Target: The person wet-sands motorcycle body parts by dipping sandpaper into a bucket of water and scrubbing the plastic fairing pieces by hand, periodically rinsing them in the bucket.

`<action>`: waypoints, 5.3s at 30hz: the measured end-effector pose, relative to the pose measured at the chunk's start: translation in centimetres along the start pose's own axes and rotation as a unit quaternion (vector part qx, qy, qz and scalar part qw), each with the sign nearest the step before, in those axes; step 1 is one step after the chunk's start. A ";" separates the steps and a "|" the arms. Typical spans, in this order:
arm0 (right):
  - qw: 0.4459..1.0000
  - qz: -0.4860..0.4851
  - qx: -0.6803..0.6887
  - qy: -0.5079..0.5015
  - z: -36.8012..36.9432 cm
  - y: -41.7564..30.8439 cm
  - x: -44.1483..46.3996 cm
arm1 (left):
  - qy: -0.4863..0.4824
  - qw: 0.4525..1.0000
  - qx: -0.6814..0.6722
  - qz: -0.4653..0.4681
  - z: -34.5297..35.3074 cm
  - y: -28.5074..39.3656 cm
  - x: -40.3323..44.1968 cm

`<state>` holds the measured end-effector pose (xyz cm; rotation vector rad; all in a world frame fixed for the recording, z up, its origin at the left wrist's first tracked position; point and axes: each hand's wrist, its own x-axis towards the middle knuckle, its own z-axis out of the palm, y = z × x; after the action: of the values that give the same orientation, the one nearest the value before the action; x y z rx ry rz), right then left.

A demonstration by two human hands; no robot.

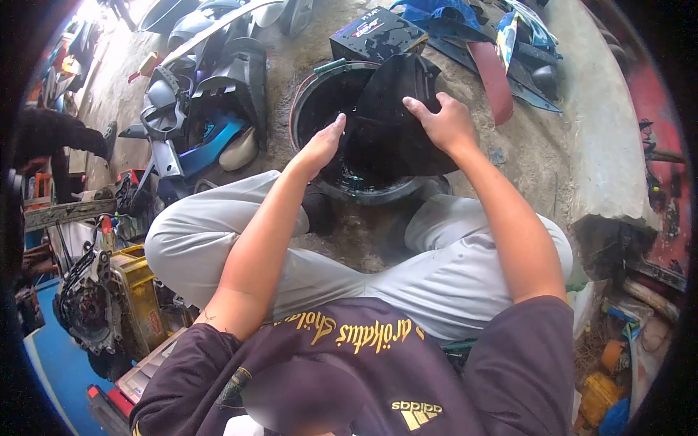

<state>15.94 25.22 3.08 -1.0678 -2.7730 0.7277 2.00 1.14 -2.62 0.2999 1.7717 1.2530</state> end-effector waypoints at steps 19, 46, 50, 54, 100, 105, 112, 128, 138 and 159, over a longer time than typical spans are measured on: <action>0.999 0.026 0.004 -0.045 1.2 0.0 0.2 | 0.012 0.994 0.102 0.038 -0.8 -3.4 1.8; 0.988 -0.043 0.150 0.013 -16.7 -5.3 1.6 | 0.112 0.966 0.054 0.227 -2.1 1.7 -0.2; 0.985 -0.024 0.165 0.045 -18.8 -3.8 0.8 | 0.085 0.970 0.093 0.207 -1.6 2.1 -0.4; 0.978 0.026 0.207 -0.008 -15.5 1.6 3.3 | -0.016 0.969 0.199 0.149 -2.1 4.5 -0.7; 0.935 -0.077 0.282 -0.202 -2.2 1.8 15.9 | -0.243 0.967 -0.078 0.015 -3.3 4.3 4.7; 0.939 -0.072 0.261 -0.211 -1.9 0.8 15.5 | -0.285 0.944 -0.157 0.048 -3.9 3.5 4.3; 0.971 -0.166 0.129 0.114 -0.1 2.4 12.9 | -0.265 0.949 -0.158 0.064 -6.3 3.9 4.1; 0.733 0.123 0.668 -0.027 2.4 4.2 9.1 | -0.226 0.953 -0.186 0.075 -5.6 5.8 5.5; 0.808 0.097 0.576 -0.073 0.8 3.6 11.2 | -0.177 0.962 -0.195 0.075 -6.4 12.2 9.1; 0.952 -0.071 0.296 0.028 6.1 4.5 7.1 | 0.110 0.963 -0.202 0.140 -17.8 4.1 24.6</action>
<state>11.84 30.29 -5.04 -0.7389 -2.2992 1.3580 -26.65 7.73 -11.17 0.1825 1.6425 1.8764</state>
